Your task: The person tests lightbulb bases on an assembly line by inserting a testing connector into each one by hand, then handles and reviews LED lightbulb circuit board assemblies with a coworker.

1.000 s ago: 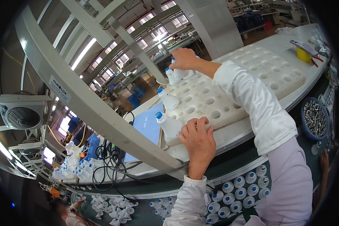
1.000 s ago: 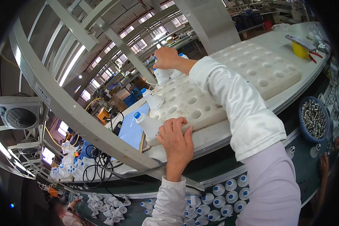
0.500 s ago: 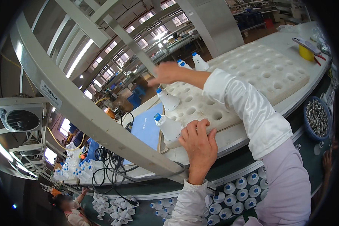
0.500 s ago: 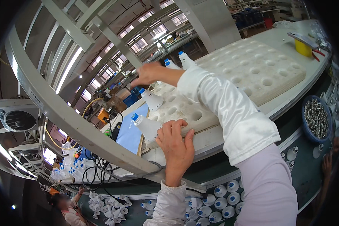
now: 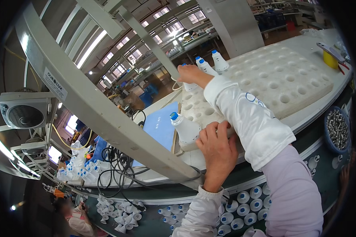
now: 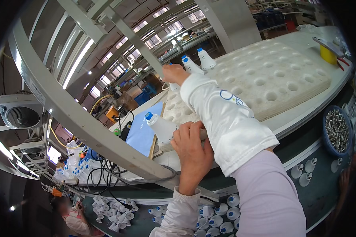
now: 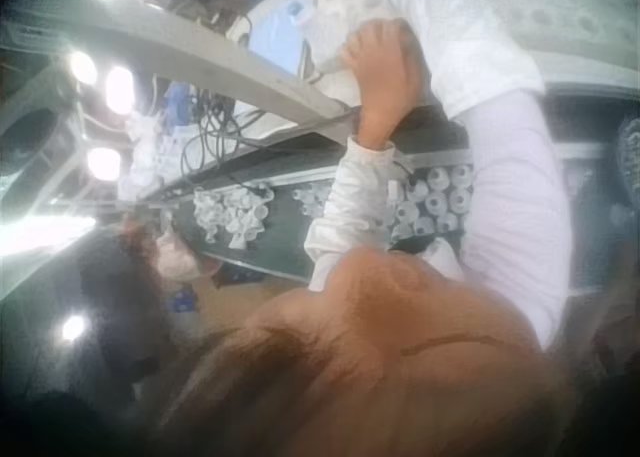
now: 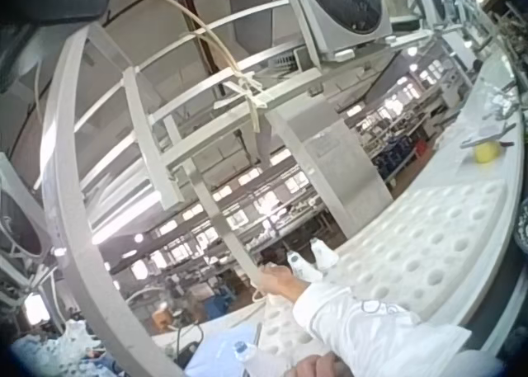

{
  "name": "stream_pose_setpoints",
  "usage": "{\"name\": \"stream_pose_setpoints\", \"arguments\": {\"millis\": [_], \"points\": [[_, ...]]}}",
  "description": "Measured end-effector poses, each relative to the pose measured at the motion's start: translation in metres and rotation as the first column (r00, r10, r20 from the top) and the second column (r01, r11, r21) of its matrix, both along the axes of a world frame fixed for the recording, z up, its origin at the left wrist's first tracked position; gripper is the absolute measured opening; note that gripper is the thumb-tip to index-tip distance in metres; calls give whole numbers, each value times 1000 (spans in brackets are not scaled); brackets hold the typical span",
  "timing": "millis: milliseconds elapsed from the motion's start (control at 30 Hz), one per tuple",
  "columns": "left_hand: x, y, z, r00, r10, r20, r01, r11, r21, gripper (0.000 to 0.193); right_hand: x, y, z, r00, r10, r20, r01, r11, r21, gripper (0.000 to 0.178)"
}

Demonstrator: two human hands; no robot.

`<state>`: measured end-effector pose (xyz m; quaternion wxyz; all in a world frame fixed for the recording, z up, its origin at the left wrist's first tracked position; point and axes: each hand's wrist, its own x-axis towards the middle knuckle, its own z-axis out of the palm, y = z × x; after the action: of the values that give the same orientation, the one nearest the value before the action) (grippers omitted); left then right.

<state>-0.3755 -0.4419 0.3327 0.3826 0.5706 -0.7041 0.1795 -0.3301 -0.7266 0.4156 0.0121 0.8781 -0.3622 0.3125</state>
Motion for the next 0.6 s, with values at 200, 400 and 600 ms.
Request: {"name": "stream_pose_setpoints", "arguments": {"millis": [200,400,600], "points": [[-2,-4,0,1000,-11,-19,11,1000,-1,34,-9,15,13,984,-91,151,77,992,98,64],[-4,2,1,1000,1,-17,0,1000,26,31,-23,100,49,805,589,-69,-554,789,266,71],[0,3,-1,1000,25,7,-25,1000,-3,30,-54,161,4,663,749,-3,-731,648,212,56]]}}
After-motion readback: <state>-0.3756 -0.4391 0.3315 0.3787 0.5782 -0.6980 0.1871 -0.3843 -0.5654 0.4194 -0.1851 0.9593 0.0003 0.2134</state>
